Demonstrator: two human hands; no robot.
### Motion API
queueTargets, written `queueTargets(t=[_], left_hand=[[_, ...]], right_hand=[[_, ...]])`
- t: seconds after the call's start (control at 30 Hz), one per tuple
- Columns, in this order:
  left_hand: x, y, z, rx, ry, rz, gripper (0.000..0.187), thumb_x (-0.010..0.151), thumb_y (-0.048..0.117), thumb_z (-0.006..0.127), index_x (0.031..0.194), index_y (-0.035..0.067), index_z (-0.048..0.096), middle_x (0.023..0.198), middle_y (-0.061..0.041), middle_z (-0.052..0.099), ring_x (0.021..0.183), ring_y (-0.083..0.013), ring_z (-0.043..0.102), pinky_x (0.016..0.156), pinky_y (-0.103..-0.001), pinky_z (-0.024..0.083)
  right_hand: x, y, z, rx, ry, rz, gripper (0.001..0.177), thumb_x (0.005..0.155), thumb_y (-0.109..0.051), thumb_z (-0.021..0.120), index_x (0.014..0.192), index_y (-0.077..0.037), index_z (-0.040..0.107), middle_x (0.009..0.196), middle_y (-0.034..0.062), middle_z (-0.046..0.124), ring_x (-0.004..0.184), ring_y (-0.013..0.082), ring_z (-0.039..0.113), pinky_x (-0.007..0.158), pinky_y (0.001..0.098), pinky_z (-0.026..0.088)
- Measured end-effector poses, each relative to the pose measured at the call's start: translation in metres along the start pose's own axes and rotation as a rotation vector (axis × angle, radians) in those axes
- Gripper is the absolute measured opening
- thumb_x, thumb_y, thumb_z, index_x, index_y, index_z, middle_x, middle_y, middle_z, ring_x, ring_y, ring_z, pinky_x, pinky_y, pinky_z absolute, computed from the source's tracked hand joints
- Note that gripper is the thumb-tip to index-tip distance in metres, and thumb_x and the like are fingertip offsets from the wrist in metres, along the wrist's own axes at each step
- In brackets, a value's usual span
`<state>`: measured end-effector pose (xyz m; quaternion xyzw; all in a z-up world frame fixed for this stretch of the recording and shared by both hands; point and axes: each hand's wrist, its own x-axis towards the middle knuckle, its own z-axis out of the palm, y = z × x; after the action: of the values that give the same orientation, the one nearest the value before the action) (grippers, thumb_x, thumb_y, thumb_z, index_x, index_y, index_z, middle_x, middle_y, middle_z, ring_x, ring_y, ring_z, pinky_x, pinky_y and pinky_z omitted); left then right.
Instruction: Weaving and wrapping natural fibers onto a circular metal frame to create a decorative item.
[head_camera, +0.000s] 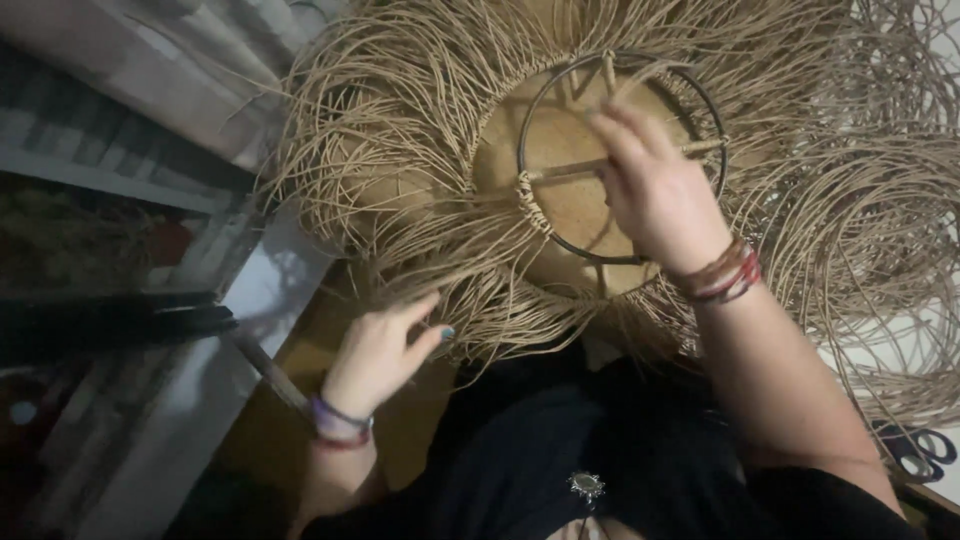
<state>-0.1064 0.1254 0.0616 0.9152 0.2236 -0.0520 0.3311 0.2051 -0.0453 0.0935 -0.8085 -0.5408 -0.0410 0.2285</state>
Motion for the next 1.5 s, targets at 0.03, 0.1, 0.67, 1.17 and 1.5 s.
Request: queueTargets(t=[0.03, 0.1, 0.67, 1.17, 1.5], left_hand=[[0.003, 0.008, 0.003, -0.004, 0.005, -0.001, 0.04, 0.09, 0.029, 0.07, 0.129, 0.017, 0.073, 0.117, -0.015, 0.075, 0.105, -0.0358, 0.073, 0.089, -0.047, 0.057], [0.008, 0.023, 0.009, -0.147, 0.3, 0.14, 0.021, 0.087, 0.028, 0.075, 0.106, 0.034, 0.081, 0.089, 0.007, 0.08, 0.084, -0.0169, 0.077, 0.072, -0.029, 0.059], [0.189, -0.035, 0.076, 0.413, 0.692, 0.793, 0.042, 0.09, 0.001, 0.049, 0.13, 0.004, 0.061, 0.103, -0.014, 0.066, 0.087, -0.0288, 0.07, 0.08, -0.037, 0.056], [0.118, 0.183, 0.117, -0.159, 0.521, 1.048, 0.025, 0.095, 0.018, 0.063, 0.117, 0.014, 0.075, 0.117, -0.008, 0.07, 0.11, -0.0315, 0.07, 0.097, -0.044, 0.058], [0.227, 0.294, 0.196, 0.115, 0.357, 0.714, 0.019, 0.09, 0.031, 0.067, 0.089, 0.012, 0.065, 0.078, -0.006, 0.063, 0.068, -0.0313, 0.072, 0.057, -0.045, 0.059]], right_hand=[[0.003, 0.007, 0.003, -0.002, -0.001, -0.005, 0.049, 0.092, -0.001, 0.067, 0.141, -0.007, 0.06, 0.141, 0.0149, 0.059, 0.1, 0.043, 0.071, 0.071, 0.0533, 0.06], [0.006, 0.022, 0.009, 0.029, -0.034, -0.01, 0.042, 0.092, -0.009, 0.071, 0.134, -0.013, 0.067, 0.134, 0.004, 0.065, 0.1, 0.0336, 0.072, 0.074, 0.0456, 0.06], [-0.049, -0.042, 0.038, -0.102, 0.129, -0.036, 0.025, 0.097, -0.027, 0.068, 0.076, -0.021, 0.056, 0.064, -0.005, 0.054, 0.057, 0.0215, 0.066, 0.054, 0.0335, 0.052], [-0.188, 0.009, -0.042, 0.169, 0.218, 0.082, 0.026, 0.089, 0.0, 0.069, 0.115, -0.004, 0.071, 0.122, 0.0169, 0.068, 0.114, 0.0404, 0.067, 0.093, 0.0519, 0.055], [-0.291, 0.041, -0.065, 0.077, 0.333, 0.381, 0.027, 0.088, 0.002, 0.07, 0.112, -0.01, 0.075, 0.116, 0.0095, 0.072, 0.107, 0.0354, 0.07, 0.089, 0.0495, 0.056]])
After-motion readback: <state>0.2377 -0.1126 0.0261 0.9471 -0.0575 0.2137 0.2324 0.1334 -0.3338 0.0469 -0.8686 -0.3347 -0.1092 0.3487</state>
